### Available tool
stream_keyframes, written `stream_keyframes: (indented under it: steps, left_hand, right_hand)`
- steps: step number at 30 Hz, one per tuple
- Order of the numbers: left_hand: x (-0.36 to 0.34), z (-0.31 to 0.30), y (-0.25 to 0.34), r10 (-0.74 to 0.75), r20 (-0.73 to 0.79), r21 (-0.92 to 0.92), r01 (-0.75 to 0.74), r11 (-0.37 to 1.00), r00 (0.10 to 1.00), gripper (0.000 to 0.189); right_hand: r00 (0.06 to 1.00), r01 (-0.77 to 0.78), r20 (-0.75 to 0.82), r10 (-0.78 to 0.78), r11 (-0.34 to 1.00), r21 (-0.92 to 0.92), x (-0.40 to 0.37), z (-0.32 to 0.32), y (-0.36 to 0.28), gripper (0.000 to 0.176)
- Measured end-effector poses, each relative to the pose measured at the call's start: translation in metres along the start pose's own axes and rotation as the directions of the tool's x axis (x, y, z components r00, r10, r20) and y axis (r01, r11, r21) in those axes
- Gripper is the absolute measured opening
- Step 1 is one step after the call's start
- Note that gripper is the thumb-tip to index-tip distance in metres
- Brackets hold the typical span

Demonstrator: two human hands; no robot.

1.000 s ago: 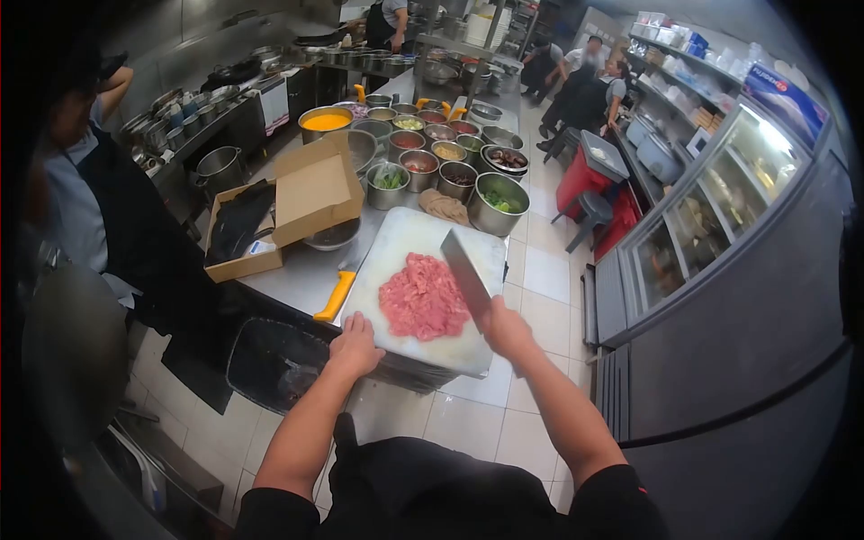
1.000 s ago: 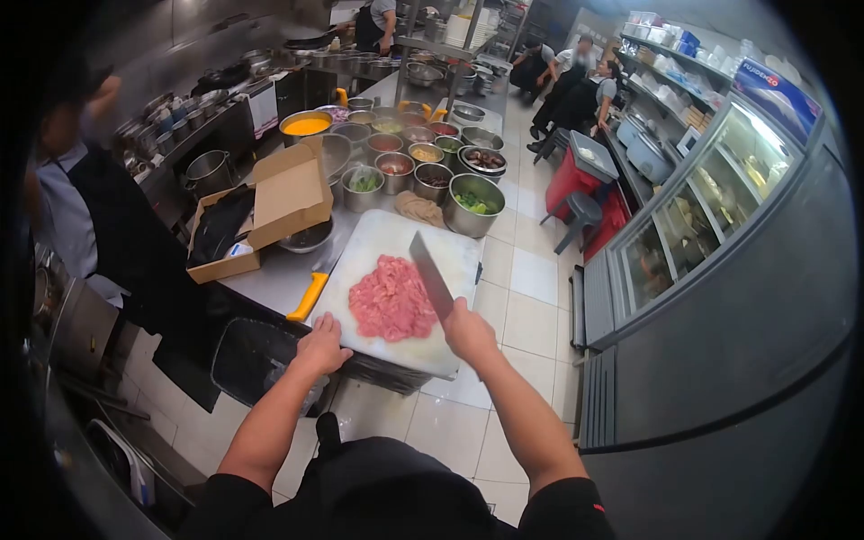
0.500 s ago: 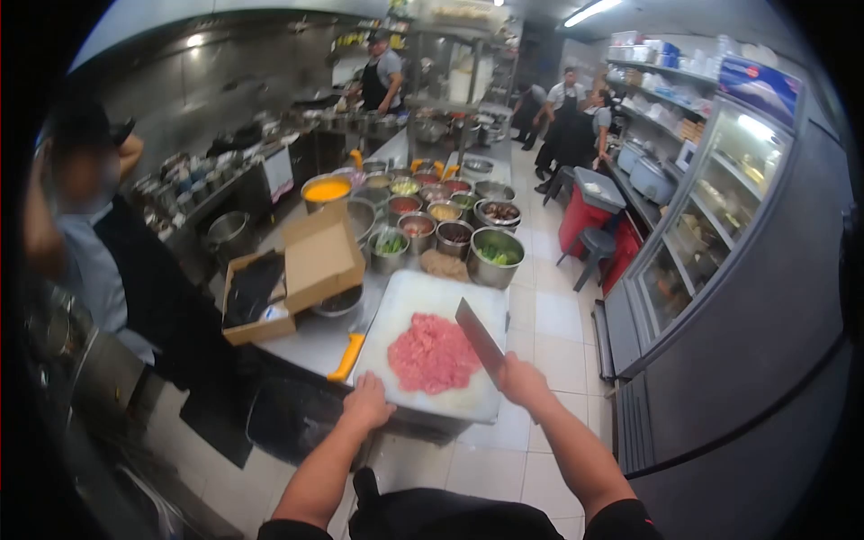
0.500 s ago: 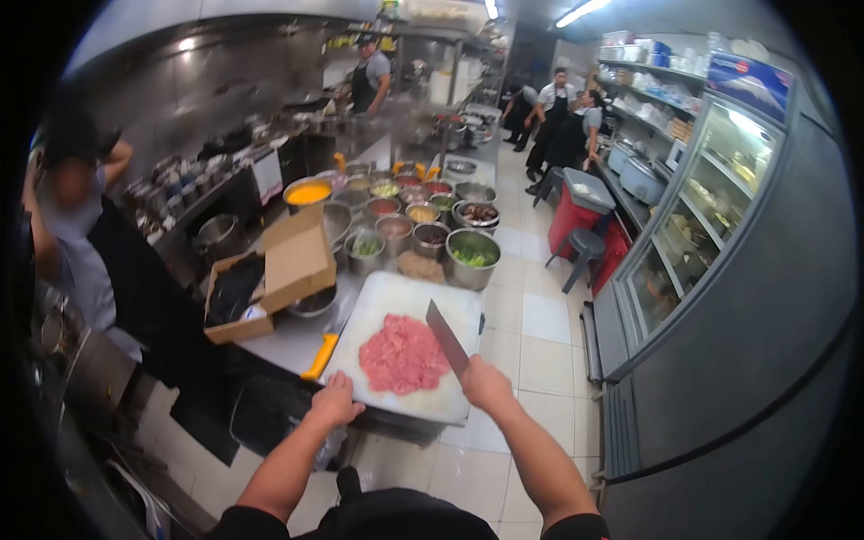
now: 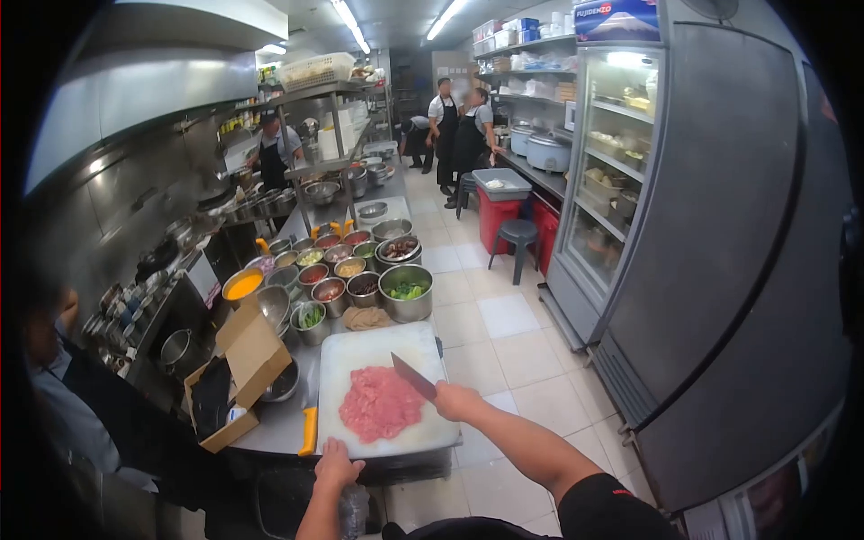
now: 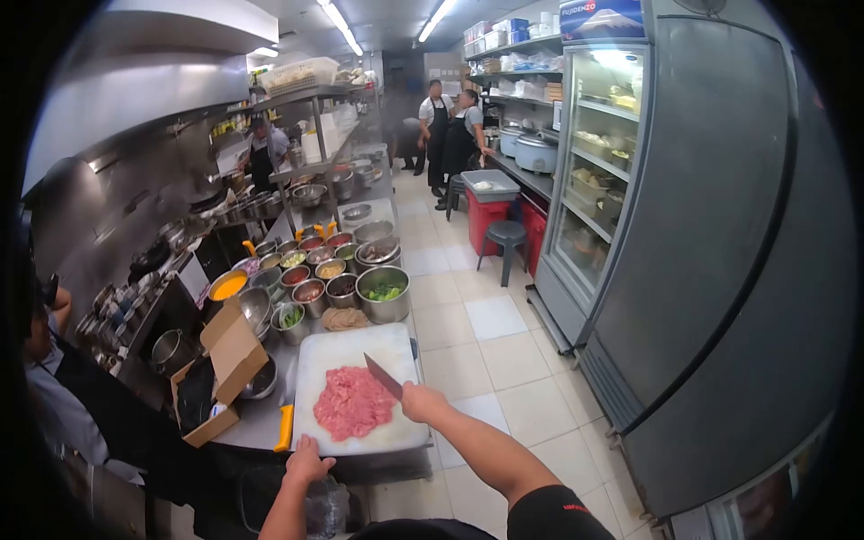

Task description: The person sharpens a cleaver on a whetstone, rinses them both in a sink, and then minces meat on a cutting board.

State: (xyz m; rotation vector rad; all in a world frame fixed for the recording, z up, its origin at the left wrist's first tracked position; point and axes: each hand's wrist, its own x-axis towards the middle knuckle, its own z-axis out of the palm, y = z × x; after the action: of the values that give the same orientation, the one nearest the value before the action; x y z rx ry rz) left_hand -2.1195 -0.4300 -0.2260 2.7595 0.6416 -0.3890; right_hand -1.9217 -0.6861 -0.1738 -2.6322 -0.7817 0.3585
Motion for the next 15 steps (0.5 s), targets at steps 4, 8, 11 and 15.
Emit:
stream_keyframes:
  steps: [4,8,11,15]
  left_hand:
    - [-0.002,-0.012,0.004,0.002,0.03,0.038,-0.003,0.999,1.0,0.084]
    - [-0.001,-0.01,0.004,0.012,0.061,0.057,-0.015,0.998,0.998,0.087]
    - [-0.003,-0.012,0.007,-0.007,0.063,0.072,0.003,0.997,0.998,0.089]
    - [-0.002,-0.005,0.007,-0.014,0.033,0.08,0.012,0.997,0.999,0.089]
  right_hand:
    - [0.999,-0.029,-0.031,0.03,0.999,0.038,-0.006,-0.003,-0.002,0.027]
    - [0.999,-0.024,0.049,0.022,0.999,0.038,-0.006,-0.006,0.007,0.029]
    - [0.999,-0.025,-0.046,0.028,0.997,0.07,-0.023,-0.027,-0.015,0.03]
    - [0.998,0.007,0.055,-0.009,0.999,0.037,-0.011,0.005,0.004,0.03]
